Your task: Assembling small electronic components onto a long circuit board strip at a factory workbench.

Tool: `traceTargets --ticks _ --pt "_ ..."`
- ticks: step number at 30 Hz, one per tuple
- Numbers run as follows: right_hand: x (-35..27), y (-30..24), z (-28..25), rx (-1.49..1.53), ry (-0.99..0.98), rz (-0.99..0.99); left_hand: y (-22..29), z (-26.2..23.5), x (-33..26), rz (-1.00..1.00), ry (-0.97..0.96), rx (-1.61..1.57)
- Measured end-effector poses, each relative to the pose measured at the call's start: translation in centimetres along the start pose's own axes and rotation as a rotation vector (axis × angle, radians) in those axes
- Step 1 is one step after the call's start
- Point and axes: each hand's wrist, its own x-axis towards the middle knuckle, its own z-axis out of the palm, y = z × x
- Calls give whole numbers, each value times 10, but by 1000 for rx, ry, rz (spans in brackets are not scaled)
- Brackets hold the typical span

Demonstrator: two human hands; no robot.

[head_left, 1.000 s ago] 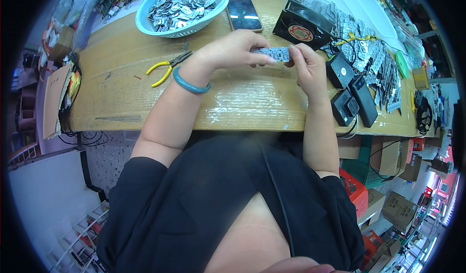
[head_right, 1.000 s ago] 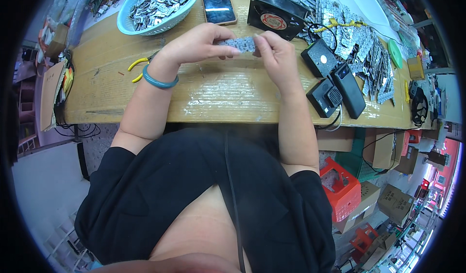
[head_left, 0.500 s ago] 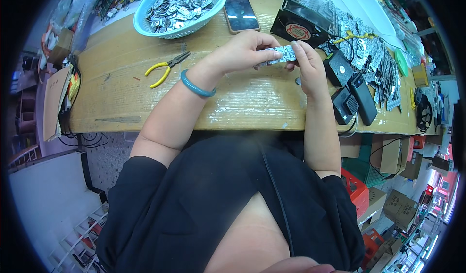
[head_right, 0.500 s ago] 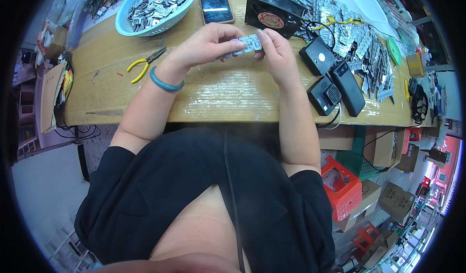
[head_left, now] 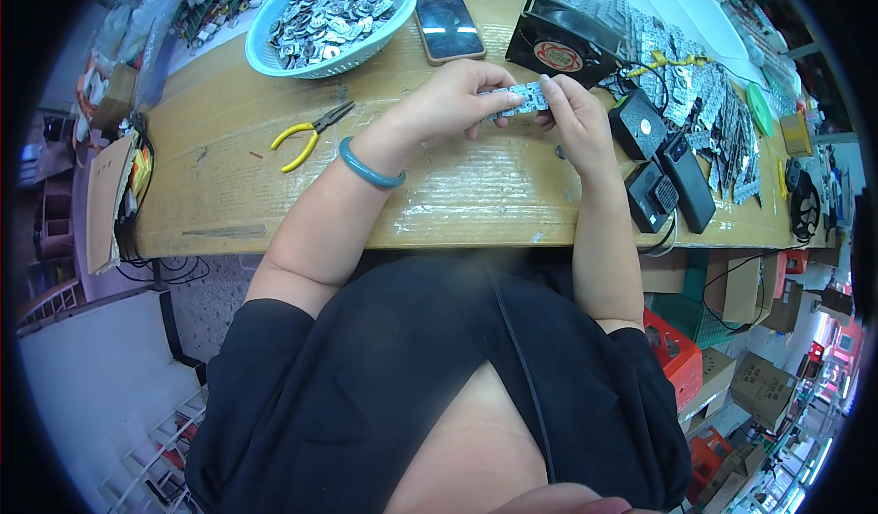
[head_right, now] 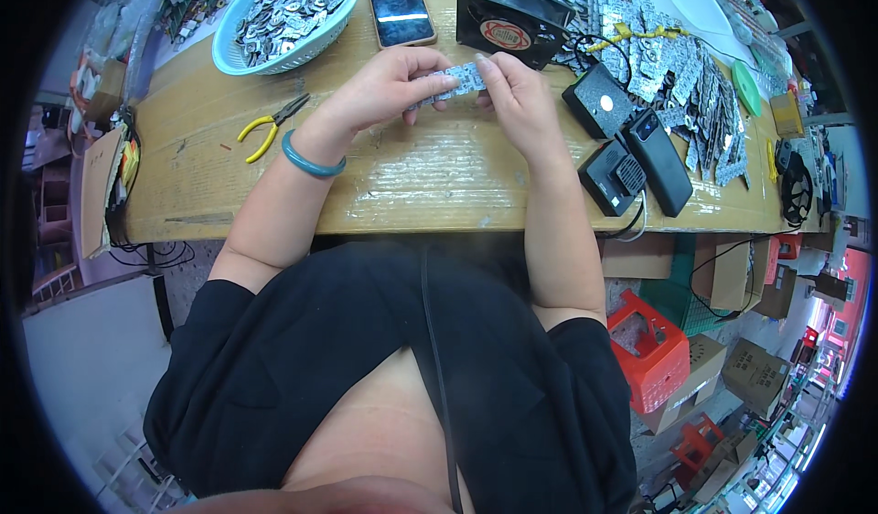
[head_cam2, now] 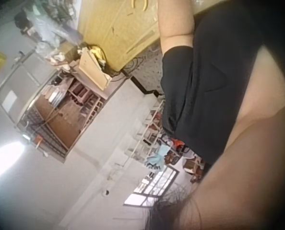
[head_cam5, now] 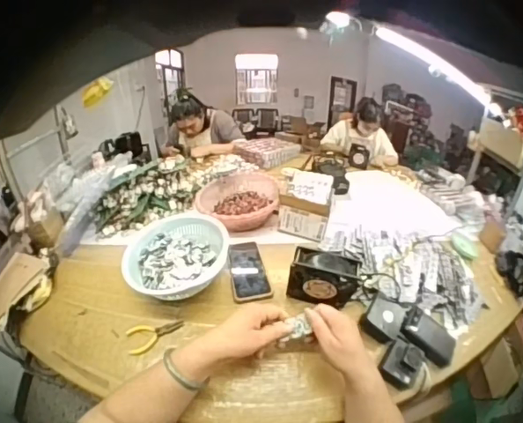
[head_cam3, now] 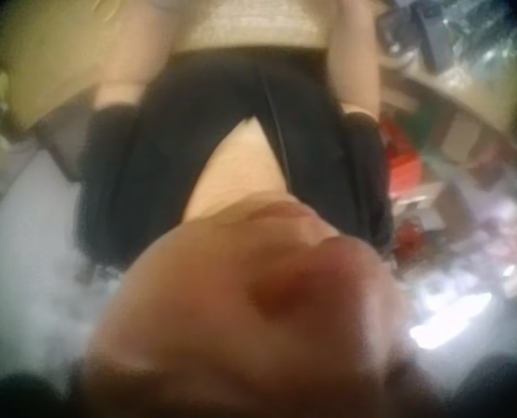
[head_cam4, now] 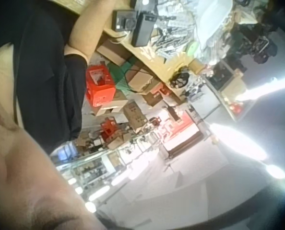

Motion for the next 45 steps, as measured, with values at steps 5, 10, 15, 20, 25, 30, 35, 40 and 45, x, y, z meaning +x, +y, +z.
traceTargets --ticks 5,10,15,20,25,30,35,40,45 --pt "0 1 -1 380 -18 101 5 2 -1 121 -26 -129" --pt "1 6 0 700 -36 195 -1 8 3 248 83 -79" --pt "2 4 1 426 123 169 -6 12 8 452 318 376" --pt "1 3 3 340 158 134 -5 14 10 573 457 627" --pt "1 5 6 310 190 114 -3 14 8 668 508 734" --pt "1 5 5 315 210 113 2 17 4 561 521 811" --pt "1 2 5 320 229 102 2 17 3 563 516 790" --pt "1 2 7 306 207 93 2 20 2 558 547 810" --pt "2 4 6 299 198 57 2 24 2 548 603 793"
